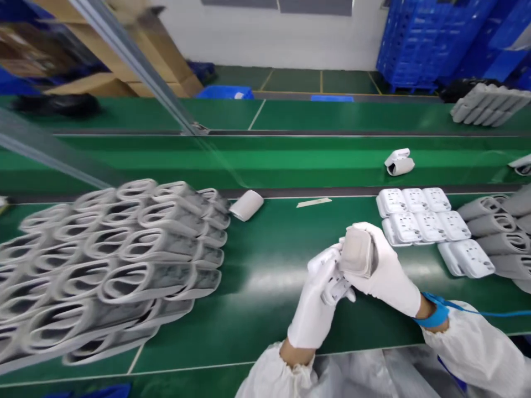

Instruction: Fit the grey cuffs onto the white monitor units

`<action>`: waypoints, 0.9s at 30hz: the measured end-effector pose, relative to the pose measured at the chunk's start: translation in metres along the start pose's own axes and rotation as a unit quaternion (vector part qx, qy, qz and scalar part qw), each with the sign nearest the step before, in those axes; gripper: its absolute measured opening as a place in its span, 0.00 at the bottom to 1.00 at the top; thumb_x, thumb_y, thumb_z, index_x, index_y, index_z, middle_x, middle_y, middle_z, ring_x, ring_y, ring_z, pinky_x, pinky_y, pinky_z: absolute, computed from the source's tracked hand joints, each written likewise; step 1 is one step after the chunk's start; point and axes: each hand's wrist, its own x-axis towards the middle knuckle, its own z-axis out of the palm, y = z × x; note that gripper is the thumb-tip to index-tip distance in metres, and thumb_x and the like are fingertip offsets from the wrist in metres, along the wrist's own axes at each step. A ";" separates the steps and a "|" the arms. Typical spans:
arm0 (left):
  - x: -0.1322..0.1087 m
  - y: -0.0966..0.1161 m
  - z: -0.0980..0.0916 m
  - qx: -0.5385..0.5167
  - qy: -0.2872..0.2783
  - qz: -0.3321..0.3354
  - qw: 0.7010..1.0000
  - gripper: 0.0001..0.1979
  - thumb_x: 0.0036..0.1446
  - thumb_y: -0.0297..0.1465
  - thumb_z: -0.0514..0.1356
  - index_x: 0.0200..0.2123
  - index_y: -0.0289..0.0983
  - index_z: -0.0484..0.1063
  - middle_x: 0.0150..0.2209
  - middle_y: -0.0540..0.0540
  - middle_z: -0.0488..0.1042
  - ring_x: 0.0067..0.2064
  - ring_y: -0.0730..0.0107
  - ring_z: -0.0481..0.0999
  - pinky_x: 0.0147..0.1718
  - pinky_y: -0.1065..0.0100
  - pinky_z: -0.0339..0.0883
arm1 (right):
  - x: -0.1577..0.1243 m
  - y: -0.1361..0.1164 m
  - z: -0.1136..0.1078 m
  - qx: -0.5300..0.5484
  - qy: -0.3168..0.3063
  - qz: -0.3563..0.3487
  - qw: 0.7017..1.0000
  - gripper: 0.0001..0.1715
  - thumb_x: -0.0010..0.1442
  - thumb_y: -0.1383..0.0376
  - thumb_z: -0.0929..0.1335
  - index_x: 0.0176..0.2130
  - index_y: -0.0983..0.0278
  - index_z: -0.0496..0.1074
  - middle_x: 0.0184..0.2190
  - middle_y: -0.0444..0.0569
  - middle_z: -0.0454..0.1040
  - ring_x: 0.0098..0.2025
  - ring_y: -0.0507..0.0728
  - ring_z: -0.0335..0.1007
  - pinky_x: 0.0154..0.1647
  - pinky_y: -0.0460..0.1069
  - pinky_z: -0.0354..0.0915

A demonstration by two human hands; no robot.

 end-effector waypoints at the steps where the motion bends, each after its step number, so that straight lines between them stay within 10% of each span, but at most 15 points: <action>1: 0.001 0.001 0.003 0.012 -0.016 -0.002 1.000 0.25 0.63 0.45 0.65 0.56 0.33 0.76 0.35 0.44 0.76 0.27 0.71 0.72 0.24 0.69 0.71 | -0.006 0.001 -0.008 -0.056 0.016 -0.027 0.998 0.37 0.55 0.63 0.78 0.60 0.59 0.66 0.57 0.56 0.73 0.59 0.65 0.75 0.58 0.58 0.74; 7: -0.002 0.012 0.004 0.157 -0.094 -0.089 0.979 0.45 0.62 0.42 0.67 0.75 0.40 0.52 0.43 0.42 0.78 0.27 0.74 0.74 0.30 0.69 0.72 | -0.037 -0.002 -0.055 -0.255 -0.042 -0.003 0.966 0.62 0.53 0.53 0.80 0.75 0.56 0.51 0.61 0.58 0.70 0.61 0.71 0.72 0.60 0.63 0.73; 10: -0.003 0.007 0.004 0.263 -0.148 -0.135 0.944 0.59 0.53 0.26 0.69 0.78 0.50 0.37 0.49 0.41 0.76 0.29 0.74 0.73 0.26 0.72 0.70 | -0.047 -0.008 -0.068 -0.269 -0.127 0.016 0.954 0.56 0.57 0.59 0.78 0.74 0.51 0.52 0.60 0.56 0.69 0.60 0.69 0.73 0.59 0.62 0.73; 15: 0.001 -0.005 0.003 0.249 -0.139 -0.093 0.954 0.44 0.53 0.29 0.69 0.70 0.50 0.57 0.63 0.35 0.67 0.35 0.70 0.79 0.25 0.72 0.72 | -0.055 -0.003 -0.072 -0.080 -0.115 0.071 0.988 0.37 0.56 0.64 0.76 0.60 0.53 0.61 0.56 0.53 0.70 0.55 0.62 0.76 0.53 0.55 0.76; 19: 0.006 -0.007 -0.001 0.177 -0.144 -0.109 0.967 0.40 0.63 0.55 0.62 0.70 0.44 0.58 0.33 0.47 0.76 0.18 0.80 0.65 0.17 0.77 0.59 | -0.059 0.008 -0.069 0.059 -0.020 0.037 0.997 0.38 0.56 0.59 0.78 0.54 0.50 0.53 0.59 0.54 0.67 0.52 0.62 0.78 0.43 0.54 0.79; 27: 0.005 -0.009 0.006 0.105 -0.112 -0.135 0.979 0.40 0.60 0.63 0.58 0.63 0.39 0.72 0.27 0.50 0.68 0.20 0.78 0.59 0.15 0.75 0.52 | -0.053 0.018 -0.067 -0.114 -0.037 -0.038 0.992 0.53 0.53 0.64 0.81 0.70 0.55 0.60 0.60 0.55 0.75 0.59 0.65 0.76 0.59 0.59 0.77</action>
